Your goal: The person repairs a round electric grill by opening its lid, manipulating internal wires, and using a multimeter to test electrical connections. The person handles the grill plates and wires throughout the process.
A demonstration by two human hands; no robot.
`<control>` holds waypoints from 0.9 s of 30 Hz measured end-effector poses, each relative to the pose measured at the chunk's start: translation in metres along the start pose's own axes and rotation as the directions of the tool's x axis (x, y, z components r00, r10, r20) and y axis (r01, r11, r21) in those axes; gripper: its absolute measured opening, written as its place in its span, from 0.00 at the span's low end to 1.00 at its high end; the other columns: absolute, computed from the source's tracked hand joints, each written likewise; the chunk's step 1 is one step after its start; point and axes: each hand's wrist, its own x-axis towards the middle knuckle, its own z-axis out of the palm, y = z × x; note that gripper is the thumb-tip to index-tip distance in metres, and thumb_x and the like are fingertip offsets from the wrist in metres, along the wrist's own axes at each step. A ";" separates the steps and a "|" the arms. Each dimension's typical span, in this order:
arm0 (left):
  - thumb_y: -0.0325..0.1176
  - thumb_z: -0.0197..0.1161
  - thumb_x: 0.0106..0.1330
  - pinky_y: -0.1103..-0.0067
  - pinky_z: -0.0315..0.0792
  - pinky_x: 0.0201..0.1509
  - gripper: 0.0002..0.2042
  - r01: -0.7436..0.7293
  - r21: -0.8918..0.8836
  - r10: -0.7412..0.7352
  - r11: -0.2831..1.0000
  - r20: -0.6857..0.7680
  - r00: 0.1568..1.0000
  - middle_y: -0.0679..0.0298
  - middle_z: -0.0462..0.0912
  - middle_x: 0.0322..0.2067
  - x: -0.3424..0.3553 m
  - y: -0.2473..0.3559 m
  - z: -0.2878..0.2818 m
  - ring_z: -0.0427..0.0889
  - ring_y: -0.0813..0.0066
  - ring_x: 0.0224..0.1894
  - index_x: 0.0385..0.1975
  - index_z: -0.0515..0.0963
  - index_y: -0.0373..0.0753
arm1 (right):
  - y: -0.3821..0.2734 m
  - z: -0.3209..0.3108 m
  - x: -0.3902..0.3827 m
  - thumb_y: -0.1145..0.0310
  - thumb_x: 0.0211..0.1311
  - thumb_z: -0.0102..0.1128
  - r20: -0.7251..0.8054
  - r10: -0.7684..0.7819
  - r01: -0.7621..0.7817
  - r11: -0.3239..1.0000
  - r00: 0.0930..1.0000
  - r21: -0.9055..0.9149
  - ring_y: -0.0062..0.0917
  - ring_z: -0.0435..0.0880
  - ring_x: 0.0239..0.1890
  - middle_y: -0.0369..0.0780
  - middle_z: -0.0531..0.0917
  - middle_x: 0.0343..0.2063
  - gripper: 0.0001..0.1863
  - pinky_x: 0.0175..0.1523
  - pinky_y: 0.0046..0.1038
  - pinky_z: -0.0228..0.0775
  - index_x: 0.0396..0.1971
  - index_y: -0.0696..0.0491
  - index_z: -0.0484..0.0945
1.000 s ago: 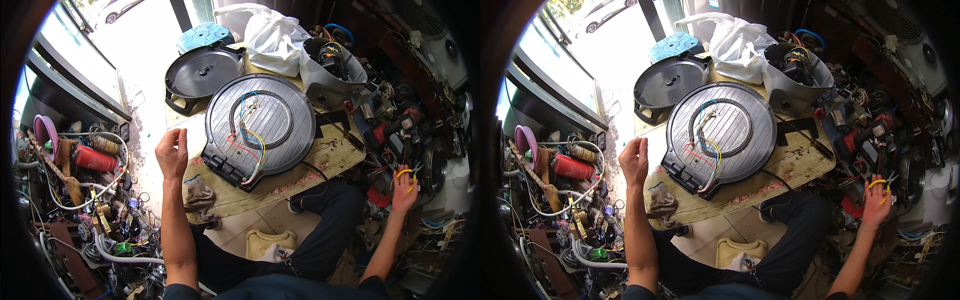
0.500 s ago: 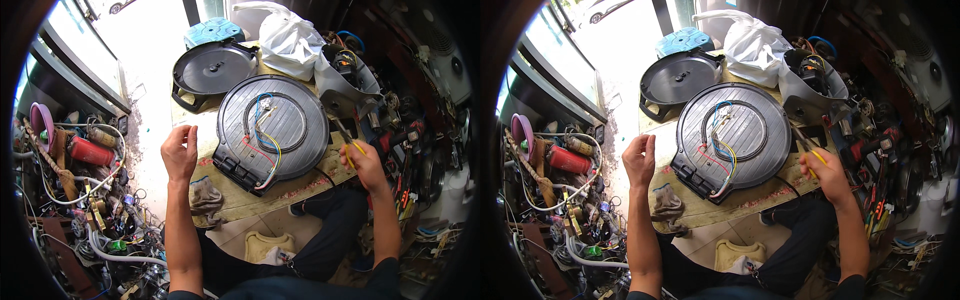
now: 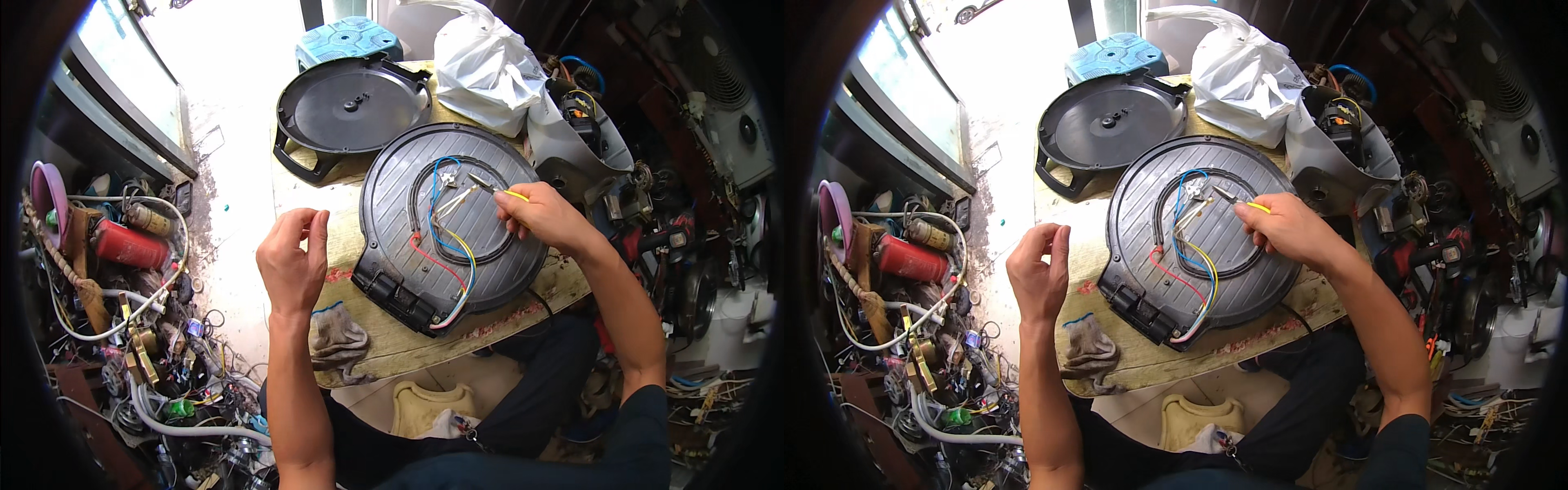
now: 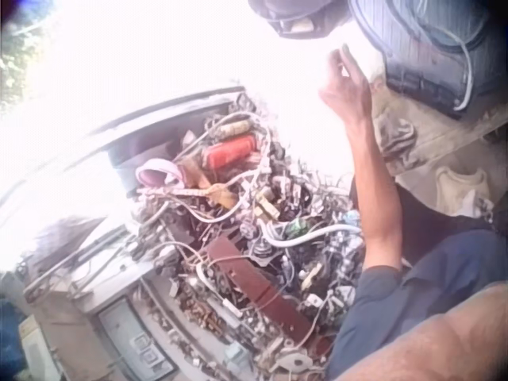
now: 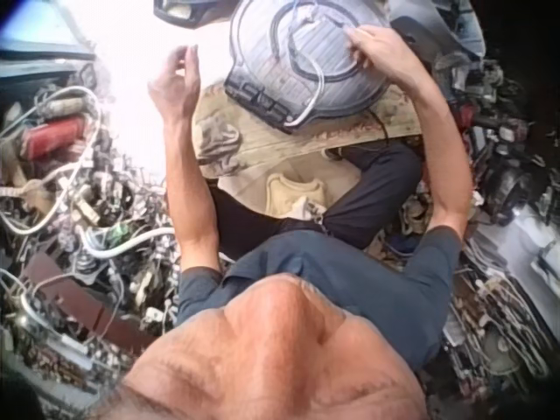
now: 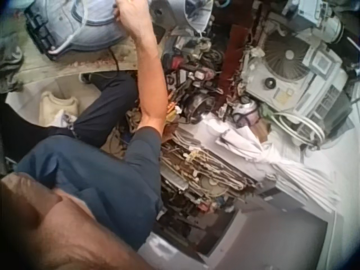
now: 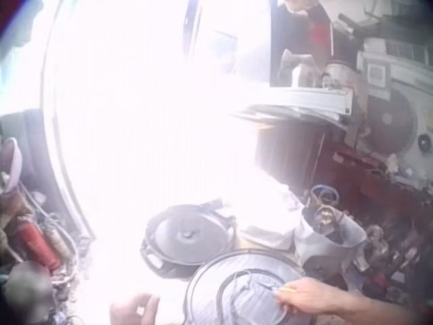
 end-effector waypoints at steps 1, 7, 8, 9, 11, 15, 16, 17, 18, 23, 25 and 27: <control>0.27 0.70 0.69 0.76 0.80 0.36 0.06 -0.005 0.001 0.005 1.000 0.004 1.000 0.56 0.86 0.29 0.000 0.000 0.000 0.87 0.66 0.29 0.33 0.81 0.32 | -0.001 0.000 0.003 0.50 0.76 0.56 0.000 0.005 -0.005 1.000 1.000 -0.006 0.15 0.75 0.23 0.33 0.78 0.21 0.25 0.31 0.22 0.69 0.26 0.57 0.79; 0.26 0.70 0.68 0.76 0.80 0.35 0.05 0.002 0.003 -0.002 1.000 0.015 1.000 0.57 0.86 0.29 0.000 -0.001 -0.001 0.87 0.66 0.29 0.33 0.81 0.33 | -0.005 0.004 0.015 0.50 0.75 0.57 -0.007 0.035 -0.035 0.997 0.999 -0.070 0.16 0.75 0.22 0.33 0.78 0.20 0.25 0.29 0.23 0.68 0.25 0.57 0.78; 0.26 0.70 0.68 0.76 0.80 0.35 0.05 0.002 0.003 -0.002 1.000 0.015 1.000 0.57 0.85 0.29 0.000 -0.002 -0.001 0.87 0.66 0.29 0.33 0.81 0.33 | -0.005 0.004 0.016 0.50 0.75 0.57 -0.006 0.036 -0.037 0.997 0.999 -0.071 0.16 0.75 0.22 0.33 0.78 0.20 0.25 0.29 0.23 0.68 0.25 0.57 0.78; 0.26 0.69 0.68 0.76 0.80 0.35 0.05 0.002 0.003 -0.002 1.000 0.014 1.000 0.57 0.85 0.29 0.000 -0.002 -0.001 0.87 0.66 0.29 0.33 0.81 0.33 | -0.005 0.004 0.016 0.50 0.75 0.57 -0.005 0.036 -0.036 0.997 0.999 -0.073 0.15 0.75 0.22 0.33 0.78 0.20 0.25 0.29 0.23 0.68 0.25 0.57 0.78; 0.26 0.70 0.68 0.76 0.80 0.35 0.05 0.000 -0.001 0.000 1.000 0.010 1.000 0.57 0.86 0.29 0.001 -0.003 -0.001 0.87 0.66 0.29 0.33 0.81 0.32 | -0.005 0.005 0.018 0.50 0.75 0.57 0.001 0.035 -0.035 0.997 0.999 -0.068 0.15 0.75 0.22 0.33 0.78 0.19 0.25 0.29 0.22 0.68 0.25 0.57 0.78; 0.25 0.70 0.68 0.76 0.80 0.35 0.05 -0.002 -0.011 0.002 1.000 0.016 1.000 0.57 0.86 0.29 0.001 -0.003 0.001 0.87 0.67 0.29 0.33 0.81 0.32 | -0.001 0.005 0.020 0.50 0.76 0.57 0.013 0.027 -0.027 0.998 1.000 -0.053 0.15 0.75 0.22 0.33 0.78 0.19 0.25 0.28 0.22 0.69 0.26 0.57 0.78; 0.25 0.70 0.68 0.76 0.80 0.35 0.05 -0.003 -0.010 0.004 1.000 0.017 1.000 0.57 0.86 0.29 0.001 -0.003 0.002 0.87 0.67 0.29 0.33 0.81 0.32 | -0.001 0.004 0.021 0.50 0.76 0.57 0.017 0.024 -0.023 0.998 1.000 -0.054 0.15 0.75 0.22 0.33 0.78 0.19 0.25 0.28 0.22 0.69 0.26 0.57 0.78; 0.25 0.70 0.68 0.76 0.80 0.35 0.05 -0.005 -0.009 0.005 1.000 0.018 1.000 0.57 0.86 0.29 0.001 -0.002 0.002 0.87 0.67 0.29 0.33 0.81 0.32 | -0.001 0.004 0.021 0.50 0.76 0.57 0.018 0.029 -0.028 0.998 0.999 -0.054 0.15 0.75 0.21 0.33 0.78 0.19 0.25 0.28 0.22 0.69 0.26 0.57 0.79; 0.25 0.70 0.68 0.76 0.80 0.35 0.05 -0.007 -0.007 0.007 1.000 0.018 1.000 0.57 0.86 0.29 0.001 -0.001 0.002 0.87 0.67 0.29 0.33 0.81 0.32 | -0.002 0.004 0.020 0.50 0.76 0.57 0.019 0.033 -0.032 0.998 0.999 -0.054 0.15 0.75 0.21 0.33 0.78 0.19 0.25 0.28 0.22 0.69 0.26 0.56 0.79; 0.25 0.70 0.68 0.77 0.80 0.35 0.05 0.006 -0.007 -0.006 1.000 0.025 1.000 0.57 0.86 0.30 0.000 -0.001 0.002 0.87 0.67 0.29 0.33 0.81 0.32 | -0.002 0.002 0.021 0.50 0.76 0.57 0.028 0.045 -0.044 0.998 0.999 -0.038 0.15 0.75 0.21 0.33 0.78 0.20 0.24 0.28 0.21 0.69 0.27 0.56 0.79; 0.25 0.70 0.68 0.77 0.79 0.35 0.05 0.004 -0.007 -0.004 1.000 0.024 1.000 0.57 0.86 0.30 0.000 -0.002 0.002 0.87 0.67 0.29 0.33 0.81 0.32 | 0.000 0.001 0.022 0.50 0.76 0.57 0.035 0.050 -0.050 0.999 0.998 -0.023 0.15 0.75 0.21 0.33 0.78 0.20 0.24 0.28 0.21 0.69 0.28 0.57 0.80; 0.25 0.70 0.68 0.77 0.79 0.35 0.05 -0.004 -0.007 0.004 1.000 0.020 1.000 0.57 0.86 0.30 0.000 -0.002 0.003 0.87 0.67 0.29 0.33 0.81 0.32 | -0.002 0.001 0.022 0.50 0.76 0.57 0.032 0.071 -0.071 0.997 0.997 -0.012 0.15 0.75 0.21 0.33 0.78 0.20 0.24 0.28 0.21 0.69 0.28 0.57 0.80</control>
